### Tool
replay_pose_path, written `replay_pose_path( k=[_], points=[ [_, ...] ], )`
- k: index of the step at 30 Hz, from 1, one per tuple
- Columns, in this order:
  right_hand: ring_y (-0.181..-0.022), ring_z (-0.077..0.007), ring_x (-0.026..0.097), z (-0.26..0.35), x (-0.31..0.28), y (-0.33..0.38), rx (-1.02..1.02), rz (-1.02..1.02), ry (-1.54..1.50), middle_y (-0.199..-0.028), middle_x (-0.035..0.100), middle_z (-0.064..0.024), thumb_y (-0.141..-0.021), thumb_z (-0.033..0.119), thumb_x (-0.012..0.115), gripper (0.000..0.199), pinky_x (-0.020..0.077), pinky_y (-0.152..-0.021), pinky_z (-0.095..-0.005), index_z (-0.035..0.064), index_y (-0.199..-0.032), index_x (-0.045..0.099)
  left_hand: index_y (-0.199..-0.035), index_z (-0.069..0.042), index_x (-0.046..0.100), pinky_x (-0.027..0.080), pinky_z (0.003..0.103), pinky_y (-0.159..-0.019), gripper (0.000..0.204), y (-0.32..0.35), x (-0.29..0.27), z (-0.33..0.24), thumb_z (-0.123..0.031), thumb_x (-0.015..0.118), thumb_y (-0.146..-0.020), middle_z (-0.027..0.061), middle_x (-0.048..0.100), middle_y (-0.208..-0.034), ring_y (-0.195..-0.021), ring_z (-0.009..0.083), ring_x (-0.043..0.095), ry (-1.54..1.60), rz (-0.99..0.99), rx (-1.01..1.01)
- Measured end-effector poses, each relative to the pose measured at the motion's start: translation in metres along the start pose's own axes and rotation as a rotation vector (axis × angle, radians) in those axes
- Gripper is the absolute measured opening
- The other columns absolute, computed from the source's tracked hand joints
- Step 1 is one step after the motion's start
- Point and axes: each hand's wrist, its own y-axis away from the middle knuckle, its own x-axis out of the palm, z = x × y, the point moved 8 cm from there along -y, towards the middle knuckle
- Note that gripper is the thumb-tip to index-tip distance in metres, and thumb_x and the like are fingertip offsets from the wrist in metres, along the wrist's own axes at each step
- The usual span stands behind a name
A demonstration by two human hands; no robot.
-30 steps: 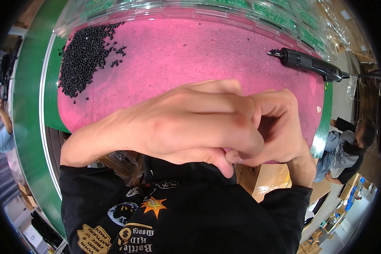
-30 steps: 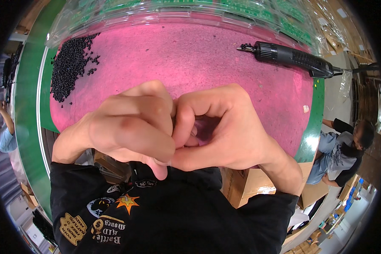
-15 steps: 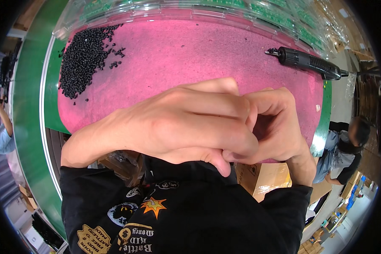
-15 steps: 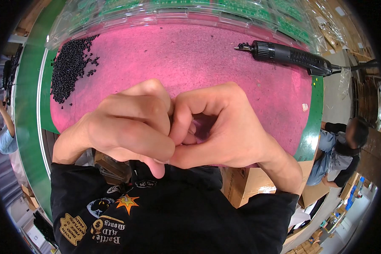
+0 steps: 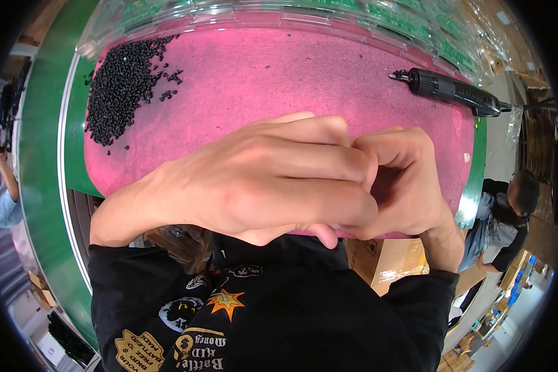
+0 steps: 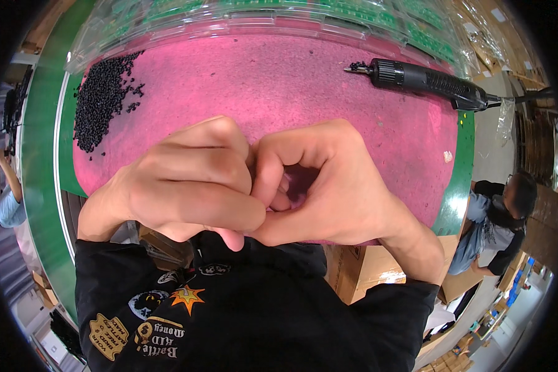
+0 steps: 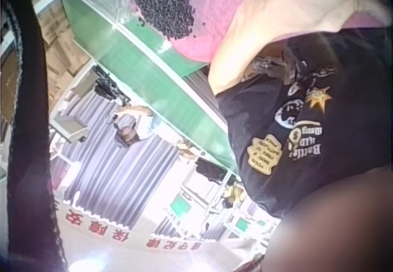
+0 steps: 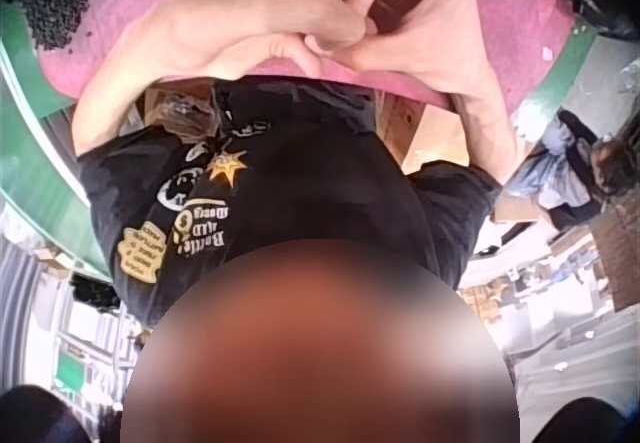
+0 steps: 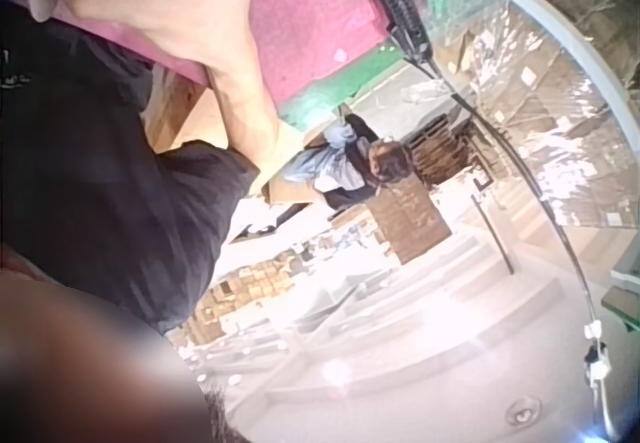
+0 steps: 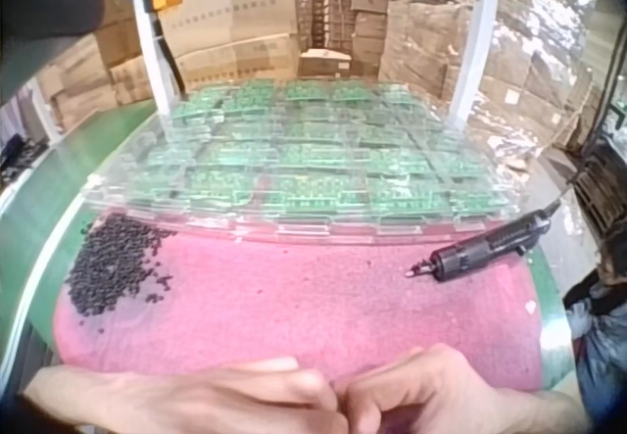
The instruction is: Install a circuit board into a plastic housing component and secure it with screws using an electric screwdriver.
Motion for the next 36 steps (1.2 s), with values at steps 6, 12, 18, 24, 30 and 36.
replay_pose_path(
  k=[6,12,18,24,30,36],
  points=[
    [-0.059,-0.0020,0.046,-0.003,-0.001,0.000,0.005,-0.022,-0.045,-0.067,0.058,0.0006,-0.063,-0.010,0.072,0.018,0.0346,-0.052,-0.0190,0.0010,-0.066,0.059,-0.083,-0.003,0.067,0.043,0.030,-0.059,0.022,0.001,0.002,0.001,-0.013,0.078,-0.066,0.0027,0.056,-0.076,-0.069,0.0200,0.049,-0.024,0.037,0.012],
    [-0.059,-0.0033,0.046,0.000,-0.001,0.000,-0.030,-0.041,-0.126,-0.069,0.059,-0.0019,-0.062,-0.014,0.070,0.018,0.0345,-0.051,-0.0196,-0.0005,-0.065,0.059,-0.079,-0.004,0.064,0.044,0.030,-0.061,0.019,0.002,0.001,0.000,-0.013,0.078,-0.070,0.0025,0.057,-0.075,-0.069,0.0199,0.051,-0.018,-0.008,0.067],
    [-0.058,-0.0045,0.047,0.005,0.000,0.001,-0.110,-0.030,-0.095,-0.069,0.059,-0.0029,-0.062,-0.013,0.071,0.017,0.0346,-0.051,-0.0200,-0.0009,-0.064,0.059,-0.081,-0.004,0.062,0.044,0.031,-0.063,0.021,0.005,0.000,-0.001,-0.015,0.079,-0.072,0.0030,0.060,-0.077,-0.071,0.0206,0.054,0.002,-0.041,0.075],
    [-0.057,-0.0042,0.048,0.007,-0.001,0.003,-0.148,-0.046,-0.105,-0.068,0.060,-0.0029,-0.062,-0.011,0.073,0.017,0.0343,-0.050,-0.0197,0.0000,-0.064,0.060,-0.084,-0.002,0.063,0.048,0.032,-0.063,0.023,0.001,-0.005,0.001,-0.009,0.080,-0.071,0.0073,0.064,-0.080,-0.070,0.0222,0.057,0.117,-0.054,-0.007],
    [-0.054,-0.0023,0.046,0.014,-0.006,0.002,-0.112,-0.039,0.093,-0.065,0.060,0.0002,-0.062,-0.007,0.074,0.016,0.0332,-0.048,-0.0191,0.0021,-0.064,0.061,-0.084,0.003,0.066,0.048,0.030,-0.057,0.017,0.001,-0.008,0.003,0.003,0.073,-0.069,0.0100,0.064,-0.076,-0.065,0.0217,0.057,0.120,-0.086,-0.038],
    [-0.052,-0.0022,0.044,0.006,-0.008,0.003,0.032,-0.061,0.208,-0.059,0.053,0.0027,-0.063,-0.004,0.073,0.014,0.0327,-0.047,-0.0195,0.0026,-0.065,0.061,-0.079,0.002,0.066,0.047,0.030,-0.054,0.016,0.002,-0.006,0.008,0.005,0.072,-0.065,0.0098,0.063,-0.072,-0.061,0.0224,0.056,0.053,-0.041,-0.142]
  ],
)
